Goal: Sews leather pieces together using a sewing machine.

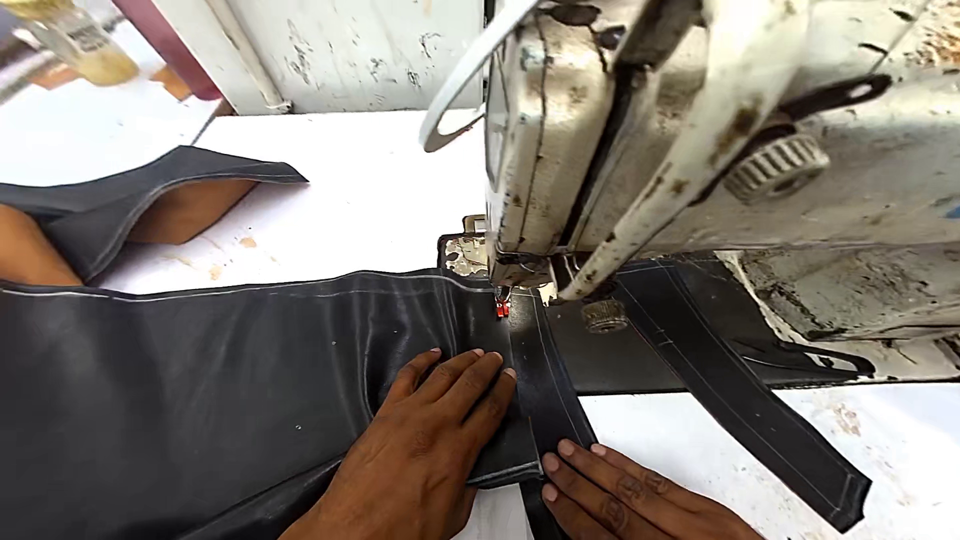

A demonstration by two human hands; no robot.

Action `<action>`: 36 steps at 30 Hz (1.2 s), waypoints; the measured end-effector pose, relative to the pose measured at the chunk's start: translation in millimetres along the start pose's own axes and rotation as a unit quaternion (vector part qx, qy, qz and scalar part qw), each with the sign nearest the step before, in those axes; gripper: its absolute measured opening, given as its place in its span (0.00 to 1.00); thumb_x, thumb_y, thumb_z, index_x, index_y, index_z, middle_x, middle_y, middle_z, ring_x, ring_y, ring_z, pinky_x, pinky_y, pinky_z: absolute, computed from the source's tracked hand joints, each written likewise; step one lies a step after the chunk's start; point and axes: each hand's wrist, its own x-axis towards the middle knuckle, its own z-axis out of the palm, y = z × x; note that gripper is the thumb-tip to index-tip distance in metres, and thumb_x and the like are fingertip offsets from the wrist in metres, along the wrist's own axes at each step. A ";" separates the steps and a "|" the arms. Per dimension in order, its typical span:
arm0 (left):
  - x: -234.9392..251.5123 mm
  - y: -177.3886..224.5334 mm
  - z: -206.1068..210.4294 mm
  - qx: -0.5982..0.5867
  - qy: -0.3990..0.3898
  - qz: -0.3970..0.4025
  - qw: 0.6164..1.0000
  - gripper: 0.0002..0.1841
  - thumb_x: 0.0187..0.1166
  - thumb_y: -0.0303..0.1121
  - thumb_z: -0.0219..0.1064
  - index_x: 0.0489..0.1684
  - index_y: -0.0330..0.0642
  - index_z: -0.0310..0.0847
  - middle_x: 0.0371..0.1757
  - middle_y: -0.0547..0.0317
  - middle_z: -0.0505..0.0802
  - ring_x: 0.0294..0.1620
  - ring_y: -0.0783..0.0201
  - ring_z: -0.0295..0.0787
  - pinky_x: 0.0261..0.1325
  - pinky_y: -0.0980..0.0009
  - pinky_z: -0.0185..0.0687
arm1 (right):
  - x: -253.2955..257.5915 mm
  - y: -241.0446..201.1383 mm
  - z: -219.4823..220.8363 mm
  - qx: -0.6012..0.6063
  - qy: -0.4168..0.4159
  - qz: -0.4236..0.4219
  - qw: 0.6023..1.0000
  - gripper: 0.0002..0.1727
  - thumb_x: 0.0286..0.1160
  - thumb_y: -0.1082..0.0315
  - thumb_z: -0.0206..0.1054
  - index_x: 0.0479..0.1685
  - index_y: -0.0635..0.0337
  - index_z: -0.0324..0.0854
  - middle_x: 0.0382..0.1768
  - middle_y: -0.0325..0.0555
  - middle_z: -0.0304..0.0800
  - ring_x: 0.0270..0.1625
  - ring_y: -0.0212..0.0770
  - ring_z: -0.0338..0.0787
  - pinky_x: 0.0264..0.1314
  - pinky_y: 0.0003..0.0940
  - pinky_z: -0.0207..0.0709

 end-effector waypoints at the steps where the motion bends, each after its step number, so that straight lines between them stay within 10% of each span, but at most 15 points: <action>1: 1.8 -0.9 0.1 0.004 -0.002 -0.001 1.000 0.33 0.65 0.41 0.61 0.79 0.54 0.77 0.78 0.62 0.83 0.82 0.57 0.75 0.80 0.44 0.69 | 1.2 1.4 -0.2 -0.002 0.001 0.003 1.000 0.21 0.88 0.76 0.52 0.76 0.62 0.78 0.78 0.52 0.82 0.84 0.49 0.77 0.89 0.42 0.66; 18: 29.0 -27.9 -1.0 0.020 -0.036 -0.014 0.999 0.32 0.71 0.44 0.59 0.82 0.57 0.76 0.84 0.67 0.77 0.87 0.61 0.69 0.86 0.45 0.62 | 25.9 19.5 3.7 -0.038 0.029 0.031 0.998 0.21 0.88 0.76 0.51 0.74 0.60 0.80 0.78 0.48 0.82 0.84 0.46 0.77 0.89 0.39 0.67; 24: 20.6 -19.7 -11.2 0.012 -0.065 -0.012 0.998 0.40 0.84 0.69 0.44 0.87 0.53 0.70 0.89 0.61 0.73 0.91 0.60 0.62 0.91 0.43 0.54 | 17.7 16.6 9.3 -0.036 0.049 0.016 0.998 0.21 0.89 0.71 0.53 0.76 0.57 0.78 0.79 0.47 0.81 0.85 0.45 0.76 0.89 0.38 0.67; 30: -23.5 18.1 -40.4 -0.034 -0.023 0.078 0.996 0.14 0.85 0.31 0.59 0.64 0.42 0.83 0.64 0.50 0.93 0.64 0.54 0.91 0.64 0.58 0.83 | -8.9 4.9 14.2 0.040 0.099 0.020 0.994 0.20 0.91 0.55 0.59 0.69 0.55 0.85 0.76 0.44 0.85 0.84 0.43 0.77 0.89 0.37 0.67; 36: -49.5 40.4 -36.6 -0.036 -0.023 0.123 0.992 0.12 0.85 0.25 0.61 0.58 0.39 0.89 0.57 0.50 0.96 0.58 0.54 0.92 0.60 0.62 0.84 | -12.9 4.3 22.7 0.042 0.156 0.013 0.987 0.17 0.89 0.56 0.61 0.63 0.56 0.88 0.71 0.43 0.89 0.80 0.43 0.82 0.84 0.38 0.74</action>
